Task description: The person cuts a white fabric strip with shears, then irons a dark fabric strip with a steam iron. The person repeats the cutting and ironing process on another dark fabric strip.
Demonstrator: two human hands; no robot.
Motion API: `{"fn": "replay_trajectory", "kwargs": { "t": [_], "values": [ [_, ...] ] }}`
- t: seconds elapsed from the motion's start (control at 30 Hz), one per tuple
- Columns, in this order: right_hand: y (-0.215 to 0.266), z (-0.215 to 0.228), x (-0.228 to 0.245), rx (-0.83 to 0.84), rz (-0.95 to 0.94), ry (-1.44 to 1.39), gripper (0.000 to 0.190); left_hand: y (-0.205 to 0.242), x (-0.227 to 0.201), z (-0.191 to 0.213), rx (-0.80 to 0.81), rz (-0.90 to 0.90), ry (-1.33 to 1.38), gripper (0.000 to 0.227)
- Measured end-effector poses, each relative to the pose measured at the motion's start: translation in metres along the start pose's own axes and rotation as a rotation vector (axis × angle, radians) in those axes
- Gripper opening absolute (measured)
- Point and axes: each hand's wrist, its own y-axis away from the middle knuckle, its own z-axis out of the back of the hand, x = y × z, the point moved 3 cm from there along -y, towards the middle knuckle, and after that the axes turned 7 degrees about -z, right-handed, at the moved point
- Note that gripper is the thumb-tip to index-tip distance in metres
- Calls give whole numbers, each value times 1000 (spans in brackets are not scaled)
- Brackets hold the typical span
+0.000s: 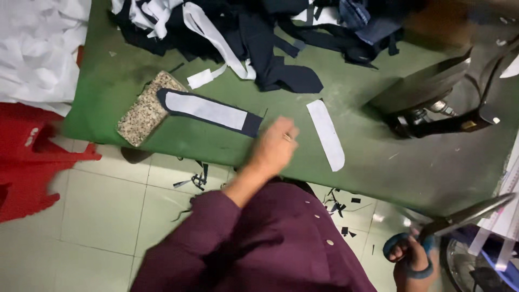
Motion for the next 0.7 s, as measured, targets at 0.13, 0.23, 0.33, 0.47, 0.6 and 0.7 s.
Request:
{"fn": "replay_trajectory", "kwargs": {
  "t": [0.13, 0.23, 0.33, 0.47, 0.6, 0.7],
  "values": [
    [26, -10, 12, -123, 93, 82, 46, -40, 70, 85, -189, 210, -198, 29],
    [54, -43, 55, -281, 288, 454, 22, -55, 86, 109, 268, -51, -872, 64],
    [55, -45, 60, -81, 382, 304, 32, -67, 102, 96, 401, -130, -881, 26],
    [70, -47, 67, -43, 433, 628, 14, -60, 66, 58, 476, -158, -795, 29],
    [46, -27, 25, 111, 53, 1247, 31, -65, 23, 12, 447, 26, -492, 29],
    [47, -76, 30, 501, 17, 1273, 33, -91, 46, -12, 250, -120, -572, 42]
  ]
}}
